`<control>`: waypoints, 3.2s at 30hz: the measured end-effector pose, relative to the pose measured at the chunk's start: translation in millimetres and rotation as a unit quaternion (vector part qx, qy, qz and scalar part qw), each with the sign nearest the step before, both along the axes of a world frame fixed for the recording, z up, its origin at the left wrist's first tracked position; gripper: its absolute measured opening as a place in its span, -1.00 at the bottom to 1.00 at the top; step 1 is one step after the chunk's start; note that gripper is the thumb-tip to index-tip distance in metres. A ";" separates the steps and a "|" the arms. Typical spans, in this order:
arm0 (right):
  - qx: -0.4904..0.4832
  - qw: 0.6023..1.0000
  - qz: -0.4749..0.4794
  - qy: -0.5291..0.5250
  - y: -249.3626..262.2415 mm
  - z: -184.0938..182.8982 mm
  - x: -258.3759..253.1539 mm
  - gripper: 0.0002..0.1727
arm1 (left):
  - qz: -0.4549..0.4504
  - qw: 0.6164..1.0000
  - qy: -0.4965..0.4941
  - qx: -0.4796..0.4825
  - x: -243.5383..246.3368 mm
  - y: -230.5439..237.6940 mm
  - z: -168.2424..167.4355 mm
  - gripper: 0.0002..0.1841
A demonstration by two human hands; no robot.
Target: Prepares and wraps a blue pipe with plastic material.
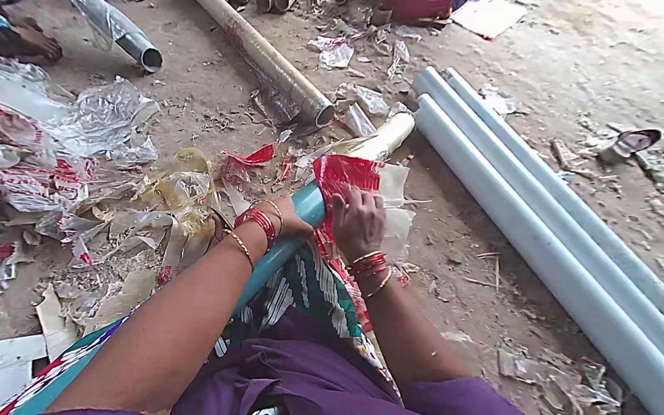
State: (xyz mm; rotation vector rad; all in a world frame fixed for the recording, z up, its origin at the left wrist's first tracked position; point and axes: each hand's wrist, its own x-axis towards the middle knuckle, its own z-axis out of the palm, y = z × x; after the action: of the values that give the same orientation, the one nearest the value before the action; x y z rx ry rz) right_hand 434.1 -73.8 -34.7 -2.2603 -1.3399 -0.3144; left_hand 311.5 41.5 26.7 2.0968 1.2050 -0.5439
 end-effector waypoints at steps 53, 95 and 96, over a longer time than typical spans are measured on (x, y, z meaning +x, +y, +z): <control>-0.159 0.986 0.027 -0.036 114.1 31.4 54.8 -0.29 | 0.029 0.998 0.033 0.052 5.0 -38.8 7.7 0.11; 0.299 0.685 -0.250 0.615 61.5 -36.3 26.7 0.00 | 0.168 0.970 -0.105 -0.139 -67.4 -14.3 5.9 -0.25; 0.353 0.672 -0.235 0.607 67.5 -29.2 26.8 -0.04 | 0.135 0.983 -0.088 -0.089 -64.0 -15.8 6.6 -0.07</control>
State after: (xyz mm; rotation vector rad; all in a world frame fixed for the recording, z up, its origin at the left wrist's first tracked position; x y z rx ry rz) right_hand 460.9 -6.3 -63.9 -1.4442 0.1200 0.4292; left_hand 247.5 25.6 33.2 1.7567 1.2614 -0.3222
